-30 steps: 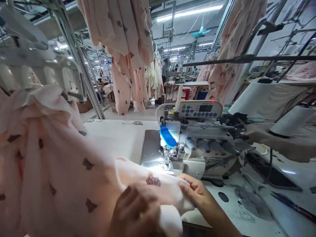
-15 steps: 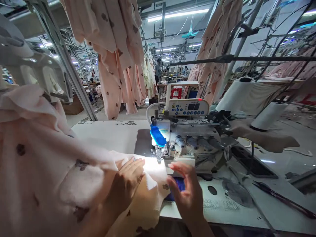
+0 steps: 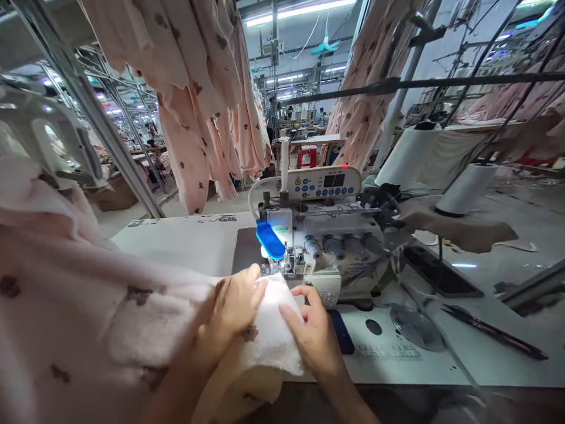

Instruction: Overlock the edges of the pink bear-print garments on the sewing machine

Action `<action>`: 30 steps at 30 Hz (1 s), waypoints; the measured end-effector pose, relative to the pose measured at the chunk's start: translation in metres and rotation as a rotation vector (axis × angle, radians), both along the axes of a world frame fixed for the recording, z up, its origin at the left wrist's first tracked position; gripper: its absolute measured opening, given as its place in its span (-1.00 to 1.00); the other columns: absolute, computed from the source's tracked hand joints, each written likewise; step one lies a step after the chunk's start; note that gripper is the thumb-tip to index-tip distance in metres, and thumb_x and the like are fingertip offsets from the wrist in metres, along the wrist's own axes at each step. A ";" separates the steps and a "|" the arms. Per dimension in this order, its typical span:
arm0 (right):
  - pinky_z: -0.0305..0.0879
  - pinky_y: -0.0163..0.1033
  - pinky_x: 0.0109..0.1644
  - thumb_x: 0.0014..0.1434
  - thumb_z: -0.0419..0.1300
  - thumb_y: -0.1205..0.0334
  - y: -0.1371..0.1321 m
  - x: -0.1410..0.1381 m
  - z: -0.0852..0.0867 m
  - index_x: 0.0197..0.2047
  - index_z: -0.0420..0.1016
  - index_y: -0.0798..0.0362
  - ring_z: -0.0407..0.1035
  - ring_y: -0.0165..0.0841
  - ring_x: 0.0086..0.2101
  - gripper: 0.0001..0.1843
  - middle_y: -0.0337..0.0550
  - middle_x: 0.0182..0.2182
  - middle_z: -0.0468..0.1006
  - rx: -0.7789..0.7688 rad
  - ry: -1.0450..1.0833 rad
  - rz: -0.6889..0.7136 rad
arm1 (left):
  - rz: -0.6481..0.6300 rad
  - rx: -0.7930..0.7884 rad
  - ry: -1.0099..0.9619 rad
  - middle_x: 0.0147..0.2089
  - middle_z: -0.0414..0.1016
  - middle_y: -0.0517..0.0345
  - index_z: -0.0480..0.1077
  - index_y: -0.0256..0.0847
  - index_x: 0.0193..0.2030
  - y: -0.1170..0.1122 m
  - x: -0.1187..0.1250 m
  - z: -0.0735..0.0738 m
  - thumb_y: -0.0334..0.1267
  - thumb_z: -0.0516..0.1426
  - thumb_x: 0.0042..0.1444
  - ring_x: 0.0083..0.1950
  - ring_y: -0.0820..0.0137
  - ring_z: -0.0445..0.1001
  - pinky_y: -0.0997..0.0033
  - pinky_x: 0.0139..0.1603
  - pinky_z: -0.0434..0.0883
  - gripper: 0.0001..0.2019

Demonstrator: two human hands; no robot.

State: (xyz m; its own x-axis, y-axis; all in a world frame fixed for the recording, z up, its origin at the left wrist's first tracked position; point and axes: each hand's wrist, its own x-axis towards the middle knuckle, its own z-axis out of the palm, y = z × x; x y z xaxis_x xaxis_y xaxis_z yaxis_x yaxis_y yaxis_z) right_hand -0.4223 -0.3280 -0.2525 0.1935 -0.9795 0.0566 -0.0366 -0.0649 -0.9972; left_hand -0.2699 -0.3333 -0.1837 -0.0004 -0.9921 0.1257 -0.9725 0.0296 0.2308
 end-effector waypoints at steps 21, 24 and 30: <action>-0.03 -0.34 -0.54 0.28 -0.03 0.13 0.019 -0.002 0.003 0.10 0.44 0.22 0.10 -0.43 -0.58 -0.53 -0.15 -0.49 0.41 -0.169 0.068 0.107 | -0.134 0.182 0.162 -0.44 0.32 0.26 0.16 -0.19 -0.33 0.002 0.010 0.013 -0.31 -0.15 0.16 -0.42 0.43 0.24 0.43 -0.38 0.08 -0.88; -0.18 -0.35 -0.60 0.27 -0.05 0.09 0.010 0.000 -0.002 0.22 0.29 0.32 -0.12 -0.46 -0.63 -0.42 -0.29 -0.65 0.16 -0.105 0.049 0.060 | -0.136 0.080 0.081 -0.43 0.35 0.21 0.18 -0.19 -0.34 -0.006 0.007 0.007 -0.32 -0.14 0.14 -0.43 0.40 0.26 0.41 -0.41 0.07 -0.88; -0.14 -0.38 -0.60 0.20 0.00 0.08 0.005 0.005 0.005 0.18 0.09 0.31 0.00 -0.45 -0.66 -0.41 -0.34 -0.68 0.19 -0.050 -0.038 0.044 | -0.194 -0.148 0.061 -0.41 0.35 0.08 0.31 -0.22 -0.37 -0.002 0.012 0.002 -0.19 -0.03 0.13 -0.35 0.35 0.34 0.38 -0.31 0.23 -0.82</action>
State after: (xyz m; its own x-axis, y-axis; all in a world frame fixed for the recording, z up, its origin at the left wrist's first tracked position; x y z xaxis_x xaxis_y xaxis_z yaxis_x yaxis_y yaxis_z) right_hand -0.4178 -0.3226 -0.2477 0.2326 -0.9659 0.1137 0.0056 -0.1156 -0.9933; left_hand -0.2580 -0.3349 -0.1817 -0.1767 -0.9450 0.2754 -0.9298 0.2520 0.2682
